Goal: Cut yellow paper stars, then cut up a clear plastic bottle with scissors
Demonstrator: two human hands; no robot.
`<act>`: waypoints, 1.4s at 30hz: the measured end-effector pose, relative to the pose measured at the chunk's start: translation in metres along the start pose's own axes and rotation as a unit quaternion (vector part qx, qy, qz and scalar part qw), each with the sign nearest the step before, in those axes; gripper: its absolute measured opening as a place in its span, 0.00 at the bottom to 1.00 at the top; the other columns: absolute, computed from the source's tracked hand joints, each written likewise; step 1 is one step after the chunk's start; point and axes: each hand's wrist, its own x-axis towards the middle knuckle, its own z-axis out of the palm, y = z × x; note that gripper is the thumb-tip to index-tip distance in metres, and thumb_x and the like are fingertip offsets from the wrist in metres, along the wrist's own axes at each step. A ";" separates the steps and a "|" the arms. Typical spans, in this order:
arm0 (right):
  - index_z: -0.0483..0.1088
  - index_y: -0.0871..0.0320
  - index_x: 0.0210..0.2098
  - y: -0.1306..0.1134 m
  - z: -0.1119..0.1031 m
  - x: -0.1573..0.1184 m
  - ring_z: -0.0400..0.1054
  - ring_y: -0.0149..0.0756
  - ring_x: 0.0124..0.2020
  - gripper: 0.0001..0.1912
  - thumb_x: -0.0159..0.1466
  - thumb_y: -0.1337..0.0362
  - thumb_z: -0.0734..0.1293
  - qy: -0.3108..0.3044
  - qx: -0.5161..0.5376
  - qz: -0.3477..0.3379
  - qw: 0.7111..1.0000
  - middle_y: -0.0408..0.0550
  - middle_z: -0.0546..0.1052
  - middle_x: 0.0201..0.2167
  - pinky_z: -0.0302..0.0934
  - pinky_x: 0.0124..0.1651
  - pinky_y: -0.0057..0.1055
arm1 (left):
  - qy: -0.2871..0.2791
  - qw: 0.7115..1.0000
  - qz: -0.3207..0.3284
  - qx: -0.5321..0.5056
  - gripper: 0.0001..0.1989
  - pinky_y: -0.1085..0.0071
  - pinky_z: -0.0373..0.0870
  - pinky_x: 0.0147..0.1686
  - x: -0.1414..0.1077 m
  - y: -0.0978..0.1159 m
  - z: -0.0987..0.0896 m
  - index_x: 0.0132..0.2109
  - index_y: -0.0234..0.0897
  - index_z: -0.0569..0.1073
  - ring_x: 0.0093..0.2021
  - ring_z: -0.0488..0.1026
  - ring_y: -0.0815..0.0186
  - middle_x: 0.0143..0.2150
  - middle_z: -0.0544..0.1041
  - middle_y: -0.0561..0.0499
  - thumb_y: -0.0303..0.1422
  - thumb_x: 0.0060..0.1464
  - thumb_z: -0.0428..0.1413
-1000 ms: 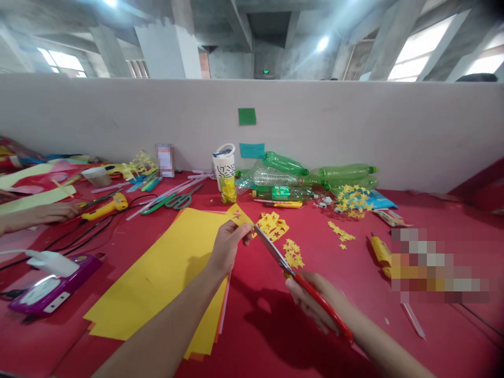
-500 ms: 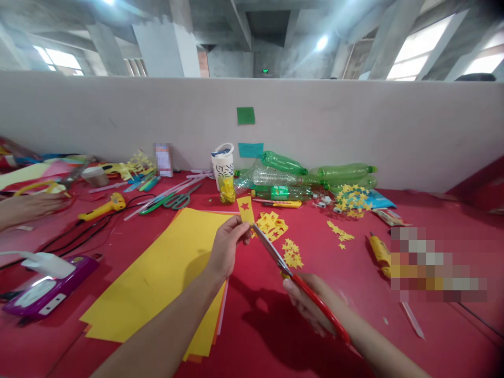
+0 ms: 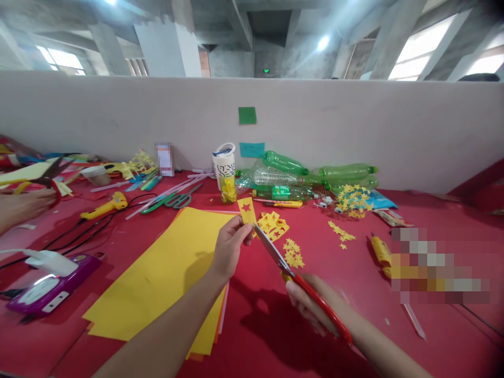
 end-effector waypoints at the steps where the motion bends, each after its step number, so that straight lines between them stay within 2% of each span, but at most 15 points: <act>1: 0.58 0.56 0.24 0.001 0.000 0.000 0.51 0.20 0.08 0.30 0.58 0.34 0.59 0.002 0.002 -0.001 1.000 0.32 0.58 0.12 0.47 0.10 0.17 | 0.001 1.000 -0.003 -0.004 0.09 0.74 0.58 0.26 0.000 0.000 0.000 0.26 0.36 0.67 0.23 0.61 0.73 0.21 0.66 0.56 0.33 0.52 0.55; 9: 0.58 0.56 0.24 0.004 0.000 0.001 0.49 0.20 0.07 0.30 0.59 0.34 0.56 -0.027 0.009 0.005 1.000 0.31 0.55 0.09 0.48 0.10 0.17 | -0.007 0.999 -0.017 -0.033 0.08 0.74 0.59 0.26 0.001 -0.003 -0.001 0.26 0.36 0.68 0.23 0.61 0.73 0.22 0.66 0.56 0.31 0.53 0.54; 30: 0.57 0.55 0.23 0.004 0.000 0.001 0.47 0.21 0.07 0.33 0.54 0.29 0.57 -0.007 0.002 0.009 1.000 0.31 0.54 0.09 0.48 0.09 0.18 | -0.011 0.999 -0.021 -0.043 0.08 0.76 0.59 0.24 0.004 -0.005 -0.006 0.26 0.35 0.69 0.22 0.62 0.74 0.21 0.68 0.56 0.29 0.53 0.55; 34: 0.58 0.56 0.24 0.002 0.000 0.000 0.47 0.21 0.08 0.32 0.55 0.31 0.58 -0.001 0.005 0.013 1.000 0.31 0.54 0.09 0.47 0.09 0.18 | 0.001 0.998 -0.025 -0.051 0.11 0.76 0.59 0.23 0.005 -0.005 -0.008 0.24 0.35 0.68 0.21 0.63 0.74 0.20 0.69 0.56 0.30 0.53 0.54; 38: 0.58 0.56 0.24 -0.002 0.000 -0.001 0.48 0.21 0.08 0.30 0.58 0.34 0.58 -0.002 0.007 0.002 1.000 0.32 0.55 0.10 0.47 0.11 0.18 | 0.004 0.999 -0.026 -0.047 0.10 0.76 0.59 0.22 0.004 -0.006 -0.007 0.23 0.35 0.69 0.20 0.63 0.74 0.19 0.68 0.56 0.30 0.51 0.56; 42: 0.58 0.56 0.23 -0.004 -0.001 -0.002 0.49 0.20 0.08 0.32 0.54 0.31 0.57 -0.016 0.012 0.008 1.000 0.32 0.56 0.10 0.48 0.11 0.18 | 0.013 0.997 -0.040 -0.059 0.08 0.76 0.59 0.21 0.003 -0.007 -0.004 0.24 0.34 0.71 0.20 0.64 0.73 0.19 0.69 0.55 0.31 0.49 0.57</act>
